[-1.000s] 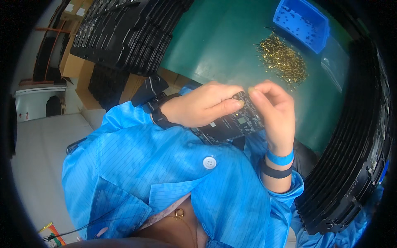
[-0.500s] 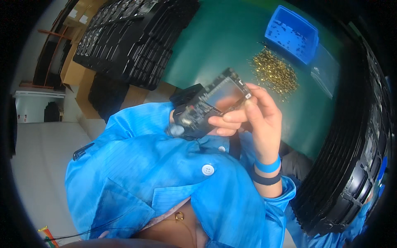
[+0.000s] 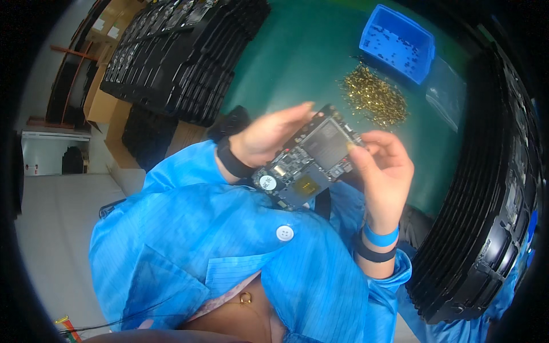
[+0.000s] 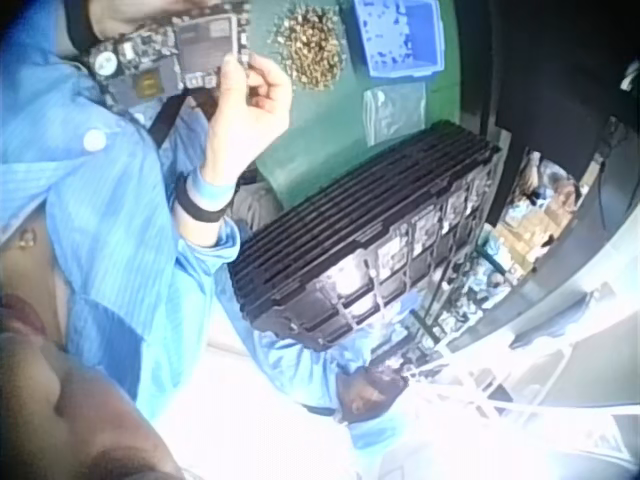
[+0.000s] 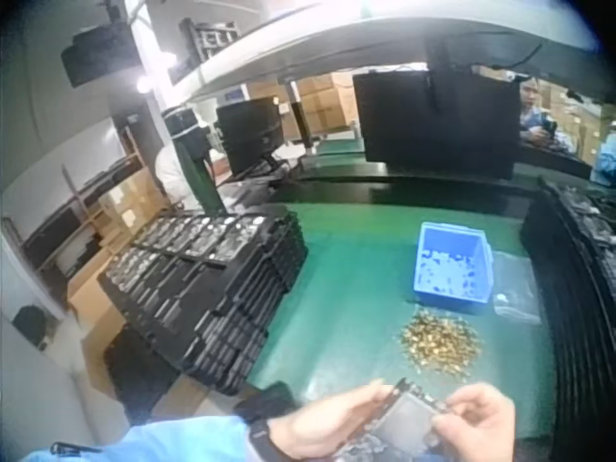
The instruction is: Assembling and inspecting small electronic components on a circuit board within a manufacturing environment.
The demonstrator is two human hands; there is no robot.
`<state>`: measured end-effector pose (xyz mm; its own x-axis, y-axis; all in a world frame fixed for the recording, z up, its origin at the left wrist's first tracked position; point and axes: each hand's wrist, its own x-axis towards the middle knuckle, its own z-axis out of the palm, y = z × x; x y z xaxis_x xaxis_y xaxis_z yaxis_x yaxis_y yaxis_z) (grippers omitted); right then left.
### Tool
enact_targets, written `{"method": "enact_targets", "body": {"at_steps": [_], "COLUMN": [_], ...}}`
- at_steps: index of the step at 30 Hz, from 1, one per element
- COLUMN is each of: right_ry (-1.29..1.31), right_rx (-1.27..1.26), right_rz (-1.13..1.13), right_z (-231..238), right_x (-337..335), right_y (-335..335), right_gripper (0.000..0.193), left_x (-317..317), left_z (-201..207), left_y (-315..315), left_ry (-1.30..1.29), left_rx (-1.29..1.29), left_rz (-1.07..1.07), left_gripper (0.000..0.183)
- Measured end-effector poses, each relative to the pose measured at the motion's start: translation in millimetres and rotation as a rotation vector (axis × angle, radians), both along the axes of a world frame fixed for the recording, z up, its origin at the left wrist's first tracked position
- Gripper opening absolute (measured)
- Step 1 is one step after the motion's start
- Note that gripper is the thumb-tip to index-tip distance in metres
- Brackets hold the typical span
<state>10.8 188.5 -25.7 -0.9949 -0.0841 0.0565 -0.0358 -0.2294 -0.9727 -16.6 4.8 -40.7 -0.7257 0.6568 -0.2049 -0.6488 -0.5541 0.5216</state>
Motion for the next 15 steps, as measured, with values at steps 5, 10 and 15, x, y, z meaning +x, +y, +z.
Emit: {"method": "enact_targets", "body": {"at_steps": [5, 10, 15], "right_ry": [-0.021, -0.121, -0.208], "right_rx": [0.063, -0.099, -0.224], "right_rz": [-0.046, 0.193, 0.313], "right_z": [3, 4, -7], "right_x": [6, 11, 3], "right_y": [-15, -12, 12], "right_gripper": [0.022, 0.023, 0.021], "left_x": [-5, -9, -6], "left_z": [37, 39, 38], "left_y": [-10, -17, -16], "left_ry": [0.841, 0.736, 0.653], "left_rx": [-0.801, -0.793, -0.746], "left_rz": [-0.115, -0.148, -0.214], "left_gripper": [0.029, 0.023, 0.023]}}
